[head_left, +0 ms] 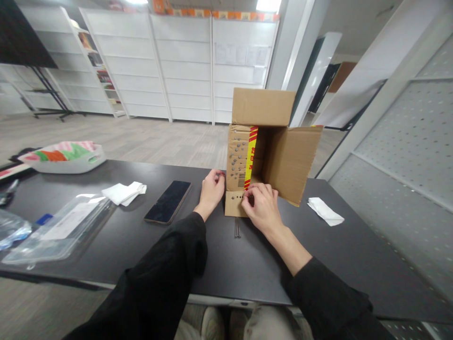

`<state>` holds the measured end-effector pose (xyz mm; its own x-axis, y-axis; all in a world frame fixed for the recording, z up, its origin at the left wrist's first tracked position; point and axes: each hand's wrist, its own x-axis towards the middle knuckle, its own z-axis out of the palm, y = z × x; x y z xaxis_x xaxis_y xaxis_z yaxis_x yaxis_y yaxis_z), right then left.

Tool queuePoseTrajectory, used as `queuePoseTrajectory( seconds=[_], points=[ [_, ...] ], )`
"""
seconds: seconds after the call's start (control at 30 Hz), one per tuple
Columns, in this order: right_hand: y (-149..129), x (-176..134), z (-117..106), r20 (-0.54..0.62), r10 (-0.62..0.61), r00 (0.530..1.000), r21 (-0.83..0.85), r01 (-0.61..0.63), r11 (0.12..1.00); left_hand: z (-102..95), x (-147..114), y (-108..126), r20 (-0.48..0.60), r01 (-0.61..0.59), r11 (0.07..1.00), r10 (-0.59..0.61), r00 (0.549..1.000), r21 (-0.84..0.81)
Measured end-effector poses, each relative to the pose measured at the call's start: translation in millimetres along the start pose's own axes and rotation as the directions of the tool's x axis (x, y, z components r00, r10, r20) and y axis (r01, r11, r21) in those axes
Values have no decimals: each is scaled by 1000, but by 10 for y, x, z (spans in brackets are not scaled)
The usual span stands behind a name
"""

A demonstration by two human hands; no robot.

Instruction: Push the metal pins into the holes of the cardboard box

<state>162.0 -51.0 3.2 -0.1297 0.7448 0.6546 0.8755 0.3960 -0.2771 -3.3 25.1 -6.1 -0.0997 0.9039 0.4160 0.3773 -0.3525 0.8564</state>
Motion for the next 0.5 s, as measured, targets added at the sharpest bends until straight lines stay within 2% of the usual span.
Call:
queuePoseTrajectory(
  seconds=[0.27, 0.5],
  points=[
    [-33, 7, -58, -26, 7, 1000, 71, -5, 997, -6, -5, 0, -2, -17, 1000, 17, 1000, 10],
    [-48, -7, -74, 36, -3, 999, 42, 1, 999, -6, -3, 19, -13, -10, 1000, 10, 1000, 19]
  ],
)
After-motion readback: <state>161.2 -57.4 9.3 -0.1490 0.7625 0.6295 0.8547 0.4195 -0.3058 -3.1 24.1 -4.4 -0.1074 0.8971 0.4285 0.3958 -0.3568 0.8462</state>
